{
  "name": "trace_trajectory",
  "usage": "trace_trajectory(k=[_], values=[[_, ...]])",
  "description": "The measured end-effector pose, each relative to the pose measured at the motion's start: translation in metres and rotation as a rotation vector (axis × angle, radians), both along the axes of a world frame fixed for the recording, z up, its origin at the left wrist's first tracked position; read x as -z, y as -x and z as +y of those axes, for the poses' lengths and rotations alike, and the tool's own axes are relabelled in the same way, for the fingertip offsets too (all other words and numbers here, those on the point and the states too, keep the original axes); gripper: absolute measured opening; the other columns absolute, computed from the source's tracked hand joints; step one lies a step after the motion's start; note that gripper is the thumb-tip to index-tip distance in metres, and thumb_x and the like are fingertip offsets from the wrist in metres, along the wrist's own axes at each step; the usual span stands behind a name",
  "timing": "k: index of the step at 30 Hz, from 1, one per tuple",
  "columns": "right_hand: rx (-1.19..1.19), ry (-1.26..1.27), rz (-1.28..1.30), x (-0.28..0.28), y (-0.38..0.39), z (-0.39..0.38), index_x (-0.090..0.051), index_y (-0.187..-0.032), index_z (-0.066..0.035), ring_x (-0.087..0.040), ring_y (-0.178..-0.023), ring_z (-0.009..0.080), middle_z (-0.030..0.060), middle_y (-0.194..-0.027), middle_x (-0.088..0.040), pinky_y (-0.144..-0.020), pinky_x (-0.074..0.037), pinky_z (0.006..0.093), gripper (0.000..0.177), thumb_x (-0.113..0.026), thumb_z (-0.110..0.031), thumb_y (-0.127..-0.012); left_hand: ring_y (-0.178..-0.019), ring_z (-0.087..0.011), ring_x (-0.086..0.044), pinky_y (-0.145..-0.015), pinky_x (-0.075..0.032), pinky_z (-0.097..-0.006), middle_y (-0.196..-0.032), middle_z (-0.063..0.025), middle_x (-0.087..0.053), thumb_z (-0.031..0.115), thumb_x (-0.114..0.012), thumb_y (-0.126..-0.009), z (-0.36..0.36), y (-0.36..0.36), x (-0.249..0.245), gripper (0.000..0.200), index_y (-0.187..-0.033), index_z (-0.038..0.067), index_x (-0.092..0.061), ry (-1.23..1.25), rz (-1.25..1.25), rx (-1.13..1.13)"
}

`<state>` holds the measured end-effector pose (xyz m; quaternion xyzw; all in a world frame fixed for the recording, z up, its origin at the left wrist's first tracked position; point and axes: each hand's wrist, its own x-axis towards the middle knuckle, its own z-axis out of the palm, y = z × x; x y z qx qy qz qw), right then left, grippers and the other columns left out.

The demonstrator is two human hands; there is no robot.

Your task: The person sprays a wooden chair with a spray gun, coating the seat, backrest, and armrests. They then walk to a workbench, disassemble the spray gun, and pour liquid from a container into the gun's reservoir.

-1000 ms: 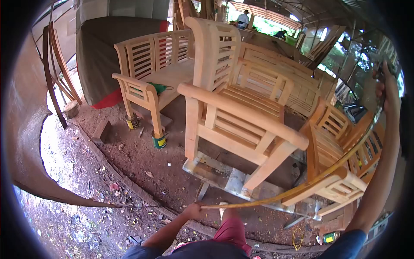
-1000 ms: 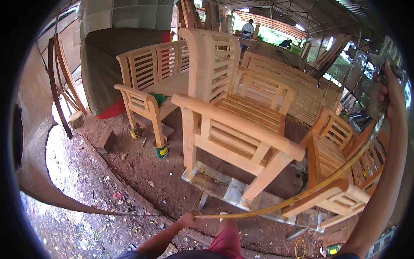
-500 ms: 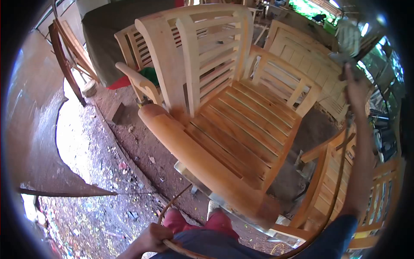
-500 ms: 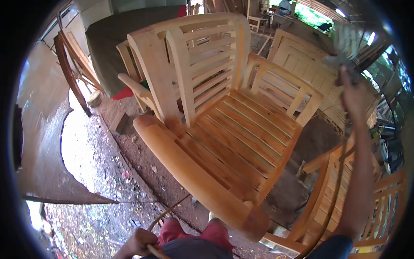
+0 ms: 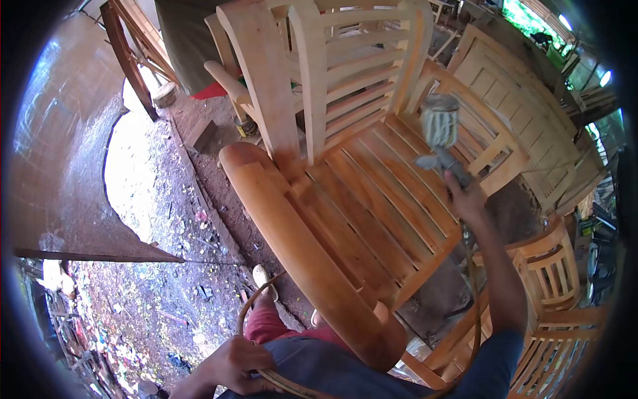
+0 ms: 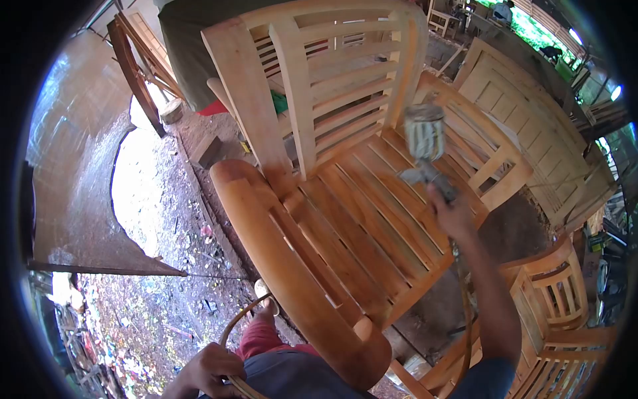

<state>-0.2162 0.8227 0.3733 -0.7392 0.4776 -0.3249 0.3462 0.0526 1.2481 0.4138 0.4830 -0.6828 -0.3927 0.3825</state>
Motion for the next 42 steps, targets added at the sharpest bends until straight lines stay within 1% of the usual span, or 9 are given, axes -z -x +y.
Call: trace_trajectory(k=[6, 9, 15, 21, 24, 27, 33, 36, 42], values=[[-0.197, -0.539, -0.154, -0.003, -0.024, 0.04, -0.058, -0.073, -0.006, -0.048, -0.047, 0.0088, -0.0009, -0.058, -0.054, -0.045, -0.037, 0.0272, 0.038, -0.061, -0.037, -0.094, -0.048, -0.0262, -0.052, -0.044, -0.038, -0.0374, -0.061, -0.0078, -0.054, 0.025, -0.079, -0.071, -0.007, -0.006, -0.001, 0.027, -0.073, 0.005, -0.061, 0.052, 0.011, -0.044], [-0.251, -0.172, 0.01, 0.025, -0.023, 0.01, -0.056, -0.071, -0.005, -0.047, -0.046, 0.0086, 0.0, -0.058, -0.055, -0.044, -0.036, 0.0273, 0.04, -0.062, -0.037, -0.093, -0.049, -0.0267, -0.053, -0.044, -0.038, -0.0376, -0.061, -0.0076, -0.054, 0.023, -0.079, -0.069, -0.002, -0.013, 0.0, 0.026, -0.073, 0.005, -0.061, 0.048, -0.014, -0.069], [0.094, -0.076, -0.024, 0.027, -0.01, -0.049, -0.055, -0.068, -0.004, -0.048, -0.049, 0.0093, -0.0001, -0.056, -0.051, -0.047, -0.037, 0.0293, 0.042, -0.063, -0.037, -0.093, -0.051, -0.0266, -0.054, -0.046, -0.039, -0.0381, -0.061, -0.0067, -0.054, 0.017, -0.079, -0.063, 0.007, -0.022, 0.006, 0.023, -0.072, 0.006, -0.061, -0.015, -0.051, -0.123], [0.209, 0.024, -0.061, 0.023, 0.011, -0.093, -0.054, -0.066, -0.006, -0.044, -0.043, 0.0073, -0.0025, -0.053, -0.048, -0.041, -0.033, 0.0274, 0.04, -0.063, -0.035, -0.093, -0.051, -0.026, -0.053, -0.046, -0.039, -0.0381, -0.061, -0.0061, -0.053, 0.015, -0.079, -0.06, 0.005, -0.02, 0.015, 0.023, -0.07, 0.007, -0.059, 0.0, -0.05, -0.156], [0.206, 0.26, -0.061, 0.028, 0.02, -0.116, -0.055, -0.065, -0.006, -0.045, -0.043, 0.008, -0.0026, -0.052, -0.047, -0.042, -0.035, 0.0284, 0.04, -0.063, -0.034, -0.093, -0.051, -0.0261, -0.053, -0.047, -0.039, -0.0382, -0.06, -0.0061, -0.052, 0.015, -0.078, -0.061, 0.003, -0.019, 0.011, 0.023, -0.069, 0.007, -0.058, -0.012, -0.065, -0.167], [0.234, 0.275, -0.014, 0.02, 0.028, -0.128, -0.059, -0.071, -0.001, -0.048, -0.052, 0.0095, 0.0002, -0.056, -0.048, -0.048, -0.038, 0.0311, 0.036, -0.061, -0.029, -0.094, -0.052, -0.0267, -0.053, -0.047, -0.04, -0.0385, -0.061, -0.0063, -0.053, 0.015, -0.078, -0.061, 0.0, -0.016, 0.008, 0.023, -0.07, 0.008, -0.058, -0.009, -0.085, -0.18], [0.33, 0.242, -0.029, -0.007, 0.012, -0.109, -0.059, -0.069, -0.002, -0.05, -0.046, 0.0113, 0.0026, -0.055, -0.053, -0.046, -0.04, 0.0307, 0.039, -0.062, -0.032, -0.093, -0.052, -0.0279, -0.053, -0.049, -0.042, -0.0388, -0.061, -0.007, -0.053, 0.014, -0.077, -0.062, 0.001, -0.011, 0.013, 0.022, -0.07, 0.007, -0.058, 0.014, -0.109, -0.221], [0.239, 0.026, 0.016, -0.023, 0.01, -0.081, -0.06, -0.071, -0.003, -0.047, -0.041, 0.0099, 0.0027, -0.056, -0.056, -0.041, -0.038, 0.0283, 0.038, -0.062, -0.034, -0.093, -0.052, -0.0265, -0.055, -0.048, -0.043, -0.0376, -0.061, -0.0068, -0.055, 0.014, -0.078, -0.067, -0.004, -0.011, 0.014, 0.021, -0.071, 0.007, -0.058, 0.086, -0.157, -0.24], [-0.061, -0.21, -0.214, -0.055, -0.024, 0.032, -0.057, -0.103, -0.001, -0.045, -0.039, 0.0072, 0.0072, -0.077, -0.065, -0.034, -0.033, 0.0225, 0.034, -0.056, -0.035, -0.097, -0.055, -0.0224, -0.061, -0.05, -0.049, -0.0337, -0.068, -0.0053, -0.061, 0.013, -0.076, -0.077, -0.053, -0.001, 0.003, 0.019, -0.083, 0.005, -0.059, 0.388, -0.359, -0.416]])
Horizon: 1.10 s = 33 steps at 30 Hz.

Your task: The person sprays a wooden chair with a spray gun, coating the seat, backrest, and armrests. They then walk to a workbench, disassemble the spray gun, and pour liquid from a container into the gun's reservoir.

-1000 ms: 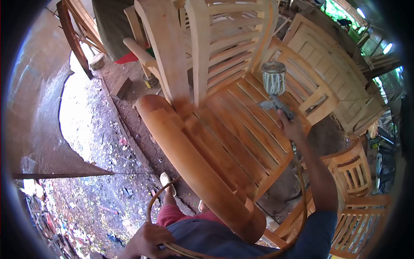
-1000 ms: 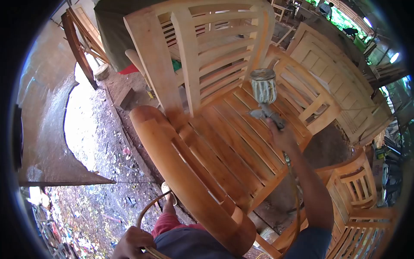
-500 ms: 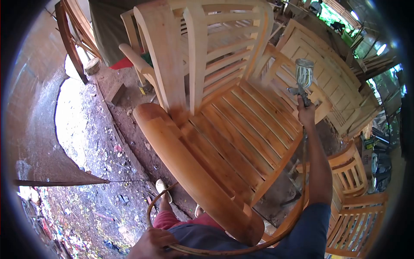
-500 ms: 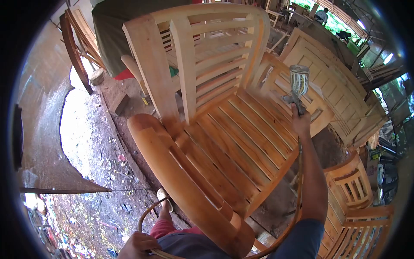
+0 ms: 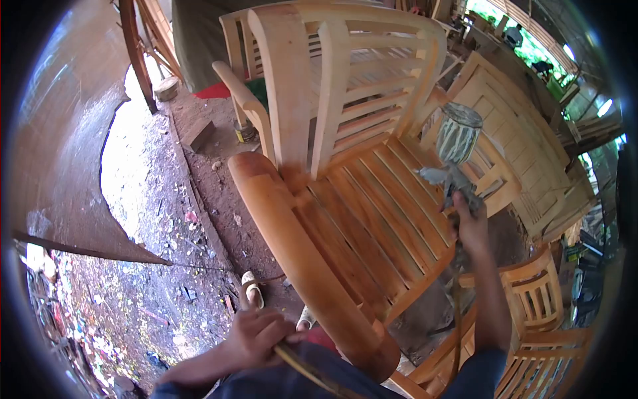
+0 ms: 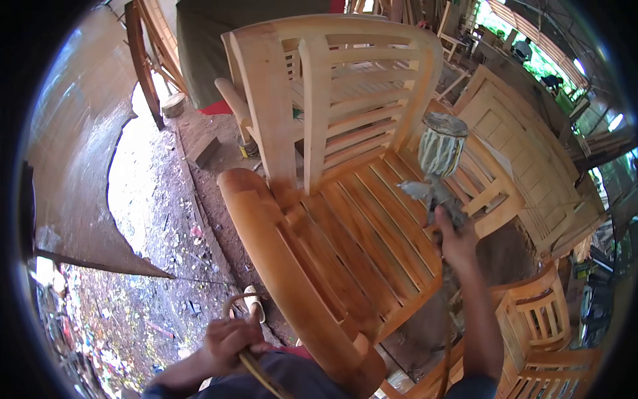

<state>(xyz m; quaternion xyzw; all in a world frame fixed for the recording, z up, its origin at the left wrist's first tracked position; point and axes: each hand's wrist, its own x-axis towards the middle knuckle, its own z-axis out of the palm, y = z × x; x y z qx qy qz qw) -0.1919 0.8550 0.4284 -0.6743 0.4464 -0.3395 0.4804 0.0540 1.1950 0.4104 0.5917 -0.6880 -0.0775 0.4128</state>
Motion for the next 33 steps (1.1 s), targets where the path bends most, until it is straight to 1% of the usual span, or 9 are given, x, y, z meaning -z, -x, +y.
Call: trace_trajectory(k=[2, 5, 8, 11, 15, 22, 25, 29, 33], values=[[-0.11, -0.043, -0.08, -0.01, -0.011, 0.028, -0.056, -0.11, 0.0, -0.045, -0.039, 0.0085, 0.0099, -0.084, -0.066, -0.034, -0.033, 0.0233, 0.041, -0.053, -0.039, -0.098, -0.057, -0.0234, -0.063, -0.051, -0.05, -0.0336, -0.071, -0.0065, -0.062, 0.012, -0.074, -0.079, -0.024, 0.004, 0.001, 0.018, -0.083, 0.005, -0.058, 0.105, -0.027, -0.05], [-0.281, -0.106, -0.208, -0.03, -0.022, 0.064, -0.055, -0.118, 0.0, -0.048, -0.042, 0.0073, 0.0101, -0.089, -0.068, -0.036, -0.035, 0.0223, 0.036, -0.051, -0.031, -0.099, -0.058, -0.0232, -0.063, -0.05, -0.05, -0.0332, -0.076, -0.0081, -0.063, 0.01, -0.073, -0.079, -0.054, 0.014, -0.01, 0.018, -0.087, 0.005, -0.059, 0.179, -0.005, -0.077], [-0.364, -0.181, -0.212, -0.035, -0.03, 0.093, -0.057, -0.12, -0.001, -0.048, -0.043, 0.0069, 0.0074, -0.086, -0.067, -0.04, -0.038, 0.0228, 0.038, -0.051, -0.032, -0.099, -0.046, -0.0206, -0.056, -0.04, -0.041, -0.0325, -0.062, -0.0068, -0.056, 0.012, -0.072, -0.081, -0.08, 0.026, -0.017, 0.016, -0.09, 0.005, -0.061, 0.367, -0.025, -0.057], [-0.43, -0.135, -0.113, -0.042, -0.041, 0.123, -0.062, -0.112, -0.003, -0.048, -0.044, 0.0059, 0.0023, -0.071, -0.063, -0.043, -0.039, 0.0226, 0.035, -0.051, -0.033, -0.099, -0.045, -0.0199, -0.056, -0.04, -0.041, -0.0327, -0.065, -0.0069, -0.058, 0.009, -0.072, -0.081, -0.087, 0.038, -0.022, 0.015, -0.091, 0.005, -0.062, 0.419, -0.069, -0.074], [-0.526, -0.18, -0.168, -0.053, -0.053, 0.135, -0.049, -0.124, 0.0, -0.05, -0.048, 0.0077, 0.0096, -0.097, -0.065, -0.041, -0.04, 0.021, 0.049, -0.049, -0.042, -0.099, -0.053, -0.024, -0.059, -0.047, -0.046, -0.0349, -0.068, -0.0085, -0.06, 0.006, -0.07, -0.081, -0.095, 0.043, -0.016, 0.01, -0.088, 0.004, -0.063, 0.267, 0.053, -0.08], [-0.552, -0.186, -0.212, -0.076, -0.068, 0.143, -0.051, -0.121, -0.003, -0.048, -0.047, 0.006, 0.0065, -0.098, -0.065, -0.041, -0.036, 0.0191, 0.046, -0.047, -0.043, -0.099, -0.056, -0.0235, -0.061, -0.05, -0.048, -0.0337, -0.073, -0.0073, -0.062, 0.011, -0.074, -0.08, -0.092, 0.04, -0.03, 0.018, -0.088, 0.005, -0.06, 0.27, 0.1, -0.1], [-0.562, -0.19, -0.194, -0.076, -0.073, 0.145, -0.054, -0.117, -0.003, -0.048, -0.046, 0.0057, 0.0055, -0.095, -0.065, -0.04, -0.036, 0.0194, 0.045, -0.047, -0.044, -0.099, -0.055, -0.0246, -0.061, -0.049, -0.048, -0.0341, -0.073, -0.0074, -0.061, 0.011, -0.073, -0.081, -0.089, 0.035, -0.029, 0.016, -0.088, 0.005, -0.06, 0.268, 0.083, -0.114], [-0.47, -0.165, -0.133, -0.078, -0.081, 0.15, -0.067, -0.095, -0.006, -0.047, -0.043, 0.0031, -0.0032, -0.051, -0.049, -0.042, -0.034, 0.0212, 0.03, -0.055, -0.033, -0.099, -0.055, -0.024, -0.059, -0.049, -0.047, -0.0333, -0.07, -0.0093, -0.06, 0.009, -0.071, -0.084, -0.08, 0.033, -0.032, 0.013, -0.09, 0.004, -0.061, 0.328, 0.107, -0.2], [-0.441, -0.05, 0.012, -0.052, -0.082, 0.144, -0.065, -0.097, -0.003, -0.049, -0.046, 0.004, -0.0013, -0.058, -0.054, -0.043, -0.037, 0.0221, 0.025, -0.058, -0.028, -0.096, -0.054, -0.0223, -0.058, -0.047, -0.046, -0.0322, -0.069, -0.0093, -0.059, 0.008, -0.069, -0.086, -0.072, 0.029, -0.03, 0.018, -0.101, 0.002, -0.063, 0.447, 0.033, -0.289]])
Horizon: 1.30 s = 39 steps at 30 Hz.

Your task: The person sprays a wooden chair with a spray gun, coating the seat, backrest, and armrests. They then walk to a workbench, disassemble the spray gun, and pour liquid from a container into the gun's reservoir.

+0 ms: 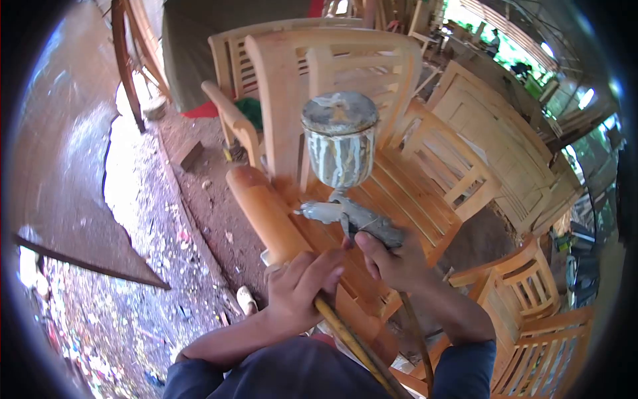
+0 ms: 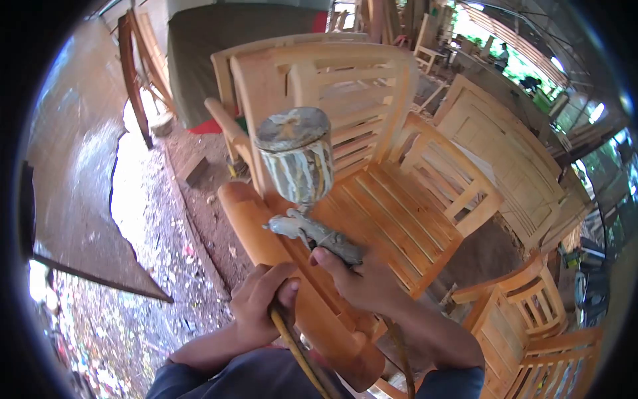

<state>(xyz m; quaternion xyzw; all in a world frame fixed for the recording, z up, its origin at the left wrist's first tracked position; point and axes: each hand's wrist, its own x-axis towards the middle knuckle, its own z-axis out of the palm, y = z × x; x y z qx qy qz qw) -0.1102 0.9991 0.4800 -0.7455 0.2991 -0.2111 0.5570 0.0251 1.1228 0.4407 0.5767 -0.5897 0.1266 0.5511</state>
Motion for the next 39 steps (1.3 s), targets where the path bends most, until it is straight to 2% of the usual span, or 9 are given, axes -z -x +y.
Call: trace_trajectory(k=[1, 4, 8, 14, 25, 29, 31, 34, 39], values=[[-0.007, 0.037, 0.024, 0.007, 0.001, 0.0, -0.063, -0.098, -0.002, -0.049, -0.046, 0.0047, -0.0002, -0.064, -0.056, -0.042, -0.037, 0.0218, 0.022, -0.058, -0.023, -0.096, -0.052, -0.02, -0.056, -0.045, -0.045, -0.0327, -0.067, -0.0068, -0.056, 0.011, -0.069, -0.086, 0.002, -0.003, 0.004, 0.03, -0.114, 0.003, -0.063, -0.024, -0.046, 0.019], [-0.049, 0.102, -0.032, 0.027, 0.0, 0.004, -0.064, -0.1, -0.002, -0.053, -0.054, 0.0061, 0.0006, -0.066, -0.058, -0.049, -0.042, 0.0238, 0.017, -0.059, -0.016, -0.093, -0.049, -0.0179, -0.053, -0.044, -0.044, -0.0332, -0.064, -0.0039, -0.053, 0.012, -0.069, -0.084, -0.002, -0.002, 0.001, 0.041, -0.123, 0.005, -0.06, -0.081, -0.089, 0.076], [-0.146, -0.042, -0.011, 0.055, 0.009, 0.002, -0.063, -0.106, 0.0, -0.057, -0.068, 0.0072, 0.0015, -0.074, -0.061, -0.061, -0.047, 0.0256, 0.02, -0.056, -0.006, -0.088, -0.048, -0.0164, -0.052, -0.043, -0.044, -0.0326, -0.062, -0.0012, -0.051, 0.012, -0.071, -0.08, -0.008, 0.004, 0.0, 0.048, -0.127, 0.008, -0.059, -0.112, -0.06, 0.067], [-0.147, 0.055, -0.128, 0.057, -0.005, 0.015, -0.059, -0.103, 0.001, -0.055, -0.079, 0.0058, 0.0015, -0.084, -0.061, -0.066, -0.046, 0.0245, 0.016, -0.054, 0.001, -0.087, -0.049, -0.0151, -0.054, -0.043, -0.044, -0.0313, -0.063, 0.0013, -0.053, 0.013, -0.071, -0.076, -0.003, 0.004, 0.003, 0.049, -0.124, 0.009, -0.061, -0.18, -0.097, 0.023], [-0.118, 0.057, -0.057, 0.062, -0.004, 0.017, -0.06, -0.099, 0.0, -0.055, -0.071, 0.0058, 0.0002, -0.077, -0.059, -0.061, -0.045, 0.0248, 0.012, -0.056, -0.003, -0.088, -0.048, -0.0154, -0.055, -0.042, -0.039, -0.0302, -0.064, -0.0005, -0.057, 0.011, -0.071, -0.076, -0.002, 0.002, 0.005, 0.046, -0.12, 0.004, -0.063, -0.097, -0.138, -0.012], [-0.125, -0.054, -0.041, 0.035, -0.006, 0.014, -0.061, -0.104, 0.0, -0.053, -0.058, 0.0052, 0.0024, -0.078, -0.061, -0.051, -0.043, 0.0243, 0.017, -0.053, -0.01, -0.093, -0.05, -0.0211, -0.057, -0.044, -0.043, -0.0322, -0.065, -0.004, -0.059, 0.011, -0.07, -0.083, -0.001, 0.008, 0.009, 0.027, -0.108, 0.004, -0.064, -0.081, 0.063, -0.056], [-0.113, -0.138, -0.178, 0.006, -0.012, 0.012, -0.059, -0.11, 0.001, -0.051, -0.052, 0.0058, 0.0057, -0.083, -0.062, -0.046, -0.04, 0.0228, 0.025, -0.052, -0.018, -0.096, -0.053, -0.0244, -0.059, -0.046, -0.045, -0.0336, -0.068, -0.0067, -0.06, 0.011, -0.069, -0.085, 0.008, 0.01, 0.013, 0.019, -0.101, 0.003, -0.062, -0.182, 0.228, -0.071], [-0.168, -0.266, -0.386, -0.014, -0.017, 0.007, -0.053, -0.117, 0.003, -0.049, -0.048, 0.007, 0.0113, -0.092, -0.063, -0.042, -0.037, 0.0205, 0.037, -0.049, -0.029, -0.099, -0.065, -0.0278, -0.064, -0.053, -0.051, -0.0364, -0.086, -0.0098, -0.062, 0.015, -0.067, -0.087, 0.011, 0.007, 0.019, 0.017, -0.093, 0.003, -0.057, -0.214, 0.164, -0.02], [-0.284, -0.369, -0.467, -0.024, -0.023, 0.02, -0.047, -0.121, 0.004, -0.048, -0.047, 0.0074, 0.0156, -0.097, -0.062, -0.04, -0.036, 0.0194, 0.043, -0.048, -0.034, -0.1, -0.072, -0.0295, -0.065, -0.059, -0.053, -0.0387, -0.089, -0.0106, -0.063, 0.012, -0.069, -0.082, 0.013, 0.009, 0.014, 0.021, -0.1, 0.003, -0.062, -0.273, 0.198, 0.16]])
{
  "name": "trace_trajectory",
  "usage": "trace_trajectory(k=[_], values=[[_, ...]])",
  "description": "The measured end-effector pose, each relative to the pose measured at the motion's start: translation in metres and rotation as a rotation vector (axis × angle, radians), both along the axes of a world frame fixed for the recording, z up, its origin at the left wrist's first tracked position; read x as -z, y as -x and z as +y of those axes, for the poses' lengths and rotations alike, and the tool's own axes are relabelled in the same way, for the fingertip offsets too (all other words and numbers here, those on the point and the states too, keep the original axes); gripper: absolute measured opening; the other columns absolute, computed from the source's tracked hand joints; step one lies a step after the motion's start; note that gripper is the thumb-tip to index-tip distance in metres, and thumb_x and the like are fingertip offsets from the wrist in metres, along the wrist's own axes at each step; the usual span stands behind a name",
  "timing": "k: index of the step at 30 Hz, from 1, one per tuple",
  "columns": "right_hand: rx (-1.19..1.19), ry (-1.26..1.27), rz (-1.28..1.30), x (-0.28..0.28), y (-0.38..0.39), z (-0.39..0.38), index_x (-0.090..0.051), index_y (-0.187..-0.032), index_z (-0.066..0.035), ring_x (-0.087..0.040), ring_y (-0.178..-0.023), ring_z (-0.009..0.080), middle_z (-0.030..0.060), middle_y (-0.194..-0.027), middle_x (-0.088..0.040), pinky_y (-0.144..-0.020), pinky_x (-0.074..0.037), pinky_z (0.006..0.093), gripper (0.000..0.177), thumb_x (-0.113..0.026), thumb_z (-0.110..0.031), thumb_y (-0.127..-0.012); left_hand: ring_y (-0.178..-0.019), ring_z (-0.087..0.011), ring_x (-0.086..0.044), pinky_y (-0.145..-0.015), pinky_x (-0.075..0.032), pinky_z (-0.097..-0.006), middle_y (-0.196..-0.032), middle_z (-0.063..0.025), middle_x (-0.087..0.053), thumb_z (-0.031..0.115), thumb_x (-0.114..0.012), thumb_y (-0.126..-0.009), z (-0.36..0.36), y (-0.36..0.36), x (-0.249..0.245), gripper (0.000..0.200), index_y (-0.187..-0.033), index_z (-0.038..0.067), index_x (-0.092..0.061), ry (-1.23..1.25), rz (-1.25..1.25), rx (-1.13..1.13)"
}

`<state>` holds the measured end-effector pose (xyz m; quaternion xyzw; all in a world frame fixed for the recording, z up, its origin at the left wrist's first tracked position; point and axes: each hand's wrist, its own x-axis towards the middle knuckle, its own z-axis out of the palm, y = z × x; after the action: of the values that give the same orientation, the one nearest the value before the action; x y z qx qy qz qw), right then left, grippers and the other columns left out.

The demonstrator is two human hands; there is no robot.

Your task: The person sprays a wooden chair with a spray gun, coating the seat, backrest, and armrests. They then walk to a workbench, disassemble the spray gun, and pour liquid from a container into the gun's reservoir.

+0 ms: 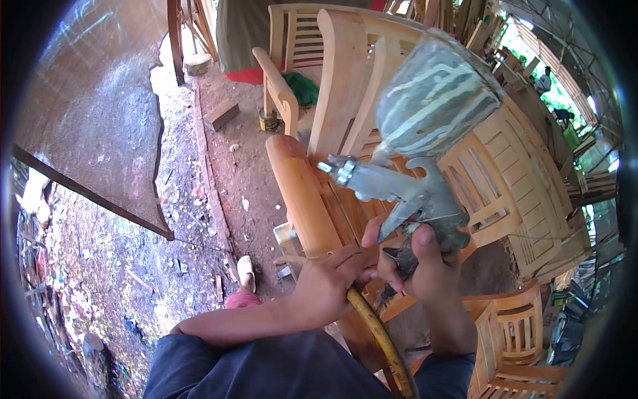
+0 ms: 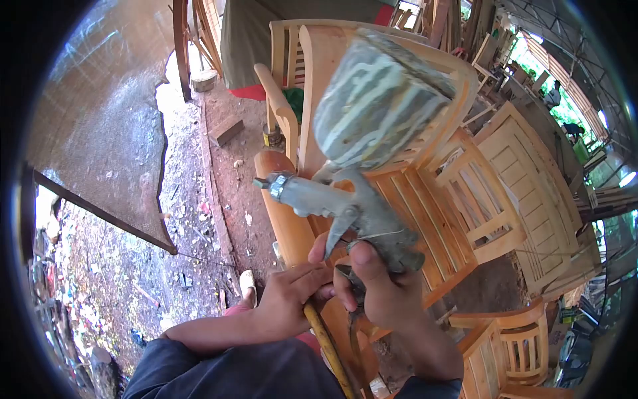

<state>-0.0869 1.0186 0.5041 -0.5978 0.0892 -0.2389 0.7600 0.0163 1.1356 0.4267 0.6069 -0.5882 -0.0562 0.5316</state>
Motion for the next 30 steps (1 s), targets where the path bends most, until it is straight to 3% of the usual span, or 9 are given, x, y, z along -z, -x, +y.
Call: trace_trajectory(k=[2, 5, 8, 11, 14, 23, 26, 30], values=[[0.003, 0.032, 0.02, -0.001, -0.003, 0.001, -0.048, -0.12, 0.004, -0.047, -0.046, 0.0071, 0.0155, -0.097, -0.062, -0.04, -0.036, 0.0197, 0.041, -0.048, -0.032, -0.101, -0.073, -0.0297, -0.065, -0.061, -0.053, -0.0391, -0.089, -0.0099, -0.063, 0.01, -0.071, -0.078, 0.003, -0.003, 0.004, 0.023, -0.1, 0.003, -0.064, -0.015, 0.032, 0.044], [0.044, 0.12, 0.073, 0.004, -0.006, 0.002, -0.043, -0.124, 0.006, -0.045, -0.041, 0.0104, 0.0227, -0.096, -0.059, -0.036, -0.035, 0.0195, 0.057, -0.048, -0.045, -0.098, -0.074, -0.0285, -0.068, -0.061, -0.055, -0.0362, -0.089, -0.0115, -0.067, 0.005, -0.073, -0.077, 0.005, -0.005, 0.005, 0.019, -0.095, 0.003, -0.066, -0.041, 0.026, 0.123], [0.066, 0.101, 0.077, 0.001, -0.008, 0.004, -0.043, -0.124, 0.007, -0.045, -0.042, 0.0101, 0.0231, -0.096, -0.059, -0.036, -0.035, 0.0191, 0.056, -0.049, -0.043, -0.098, -0.075, -0.028, -0.068, -0.061, -0.054, -0.0362, -0.088, -0.011, -0.067, 0.004, -0.073, -0.077, 0.004, -0.003, 0.005, 0.017, -0.093, 0.004, -0.066, -0.016, 0.065, 0.115], [0.028, -0.002, -0.013, 0.003, -0.007, 0.002, -0.047, -0.122, 0.003, -0.047, -0.047, 0.0063, 0.015, -0.096, -0.062, -0.039, -0.036, 0.0189, 0.036, -0.047, -0.026, -0.101, -0.077, -0.0296, -0.067, -0.064, -0.054, -0.0383, -0.091, -0.0098, -0.066, 0.004, -0.074, -0.07, 0.001, -0.001, 0.004, 0.023, -0.092, 0.002, -0.067, 0.024, 0.135, 0.133], [0.025, 0.026, -0.009, -0.001, -0.005, 0.003, -0.049, -0.12, 0.004, -0.047, -0.046, 0.006, 0.0148, -0.096, -0.062, -0.039, -0.036, 0.0188, 0.036, -0.048, -0.027, -0.101, -0.072, -0.0273, -0.067, -0.058, -0.052, -0.0355, -0.085, -0.0105, -0.066, 0.004, -0.074, -0.075, 0.001, -0.001, 0.003, 0.018, -0.092, 0.004, -0.067, 0.054, 0.113, 0.145], [0.057, -0.002, 0.014, 0.0, 0.0, 0.002, -0.052, -0.117, 0.002, -0.046, -0.045, 0.0048, 0.0121, -0.094, -0.063, -0.039, -0.034, 0.0185, 0.029, -0.048, -0.023, -0.101, -0.07, -0.0261, -0.066, -0.057, -0.051, -0.0348, -0.082, -0.0091, -0.065, 0.0, -0.072, -0.073, -0.001, -0.001, 0.006, 0.02, -0.091, 0.005, -0.067, 0.036, 0.083, 0.19], [0.108, 0.023, 0.044, -0.002, 0.002, 0.004, -0.056, -0.111, 0.001, -0.045, -0.044, 0.0037, 0.0082, -0.089, -0.064, -0.039, -0.034, 0.0193, 0.027, -0.048, -0.023, -0.101, -0.066, -0.0253, -0.065, -0.055, -0.05, -0.0346, -0.081, -0.0085, -0.065, 0.002, -0.071, -0.076, -0.003, 0.001, 0.005, 0.014, -0.088, 0.004, -0.067, 0.021, 0.096, 0.199], [0.276, 0.274, 0.278, -0.008, 0.021, -0.013, -0.062, -0.101, -0.002, -0.044, -0.044, 0.0019, 0.0011, -0.08, -0.064, -0.039, -0.035, 0.0201, 0.029, -0.052, -0.029, -0.1, -0.068, -0.0285, -0.065, -0.058, -0.052, -0.0386, -0.085, -0.0085, -0.065, 0.016, -0.071, -0.079, 0.014, -0.01, -0.002, 0.014, -0.09, 0.007, -0.069, -0.144, -0.039, 0.156]])
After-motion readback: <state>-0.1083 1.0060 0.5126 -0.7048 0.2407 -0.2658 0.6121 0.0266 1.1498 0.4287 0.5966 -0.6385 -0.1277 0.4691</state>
